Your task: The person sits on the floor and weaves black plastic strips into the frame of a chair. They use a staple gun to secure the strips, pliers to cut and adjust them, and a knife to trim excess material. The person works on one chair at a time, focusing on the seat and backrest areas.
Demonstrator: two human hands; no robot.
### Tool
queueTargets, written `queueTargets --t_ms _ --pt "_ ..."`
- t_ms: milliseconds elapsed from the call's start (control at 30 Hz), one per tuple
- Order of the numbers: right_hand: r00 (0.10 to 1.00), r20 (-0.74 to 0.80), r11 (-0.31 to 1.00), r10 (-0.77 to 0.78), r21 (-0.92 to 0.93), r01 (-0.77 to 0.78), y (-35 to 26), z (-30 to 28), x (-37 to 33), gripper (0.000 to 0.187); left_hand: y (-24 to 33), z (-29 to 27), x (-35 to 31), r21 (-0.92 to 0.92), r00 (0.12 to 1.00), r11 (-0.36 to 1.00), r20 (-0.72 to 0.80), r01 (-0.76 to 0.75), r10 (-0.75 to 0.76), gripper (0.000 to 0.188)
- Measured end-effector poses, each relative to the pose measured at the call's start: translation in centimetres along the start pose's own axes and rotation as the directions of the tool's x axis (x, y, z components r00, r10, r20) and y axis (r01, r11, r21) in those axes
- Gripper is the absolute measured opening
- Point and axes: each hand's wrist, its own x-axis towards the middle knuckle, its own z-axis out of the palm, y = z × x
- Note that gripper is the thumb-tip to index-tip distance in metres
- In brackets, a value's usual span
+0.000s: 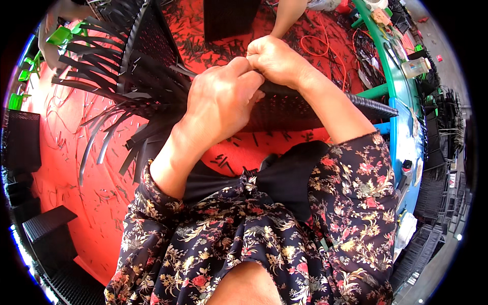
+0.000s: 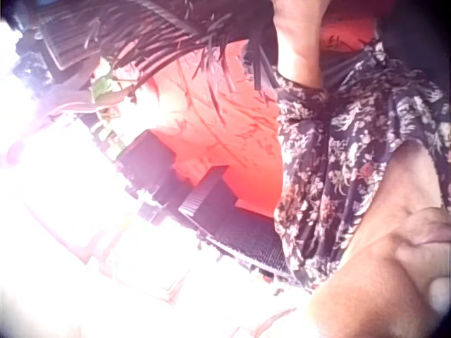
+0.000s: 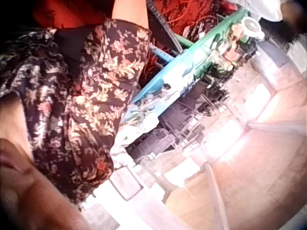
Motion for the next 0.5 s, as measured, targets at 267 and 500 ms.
queueTargets --t_ms 267,500 --pt "0.865 -0.397 0.949 -0.306 -0.203 0.242 1.0 -0.5 -1.6 0.025 -0.9 1.0 0.9 -0.028 0.998 0.999 0.059 0.023 -0.021 0.018" --pt "0.701 -0.528 0.785 -0.479 -0.616 0.072 8.4 -3.9 -12.4 0.061 -1.1 0.7 1.3 -0.042 0.985 0.996 0.155 0.084 -0.076 0.016"
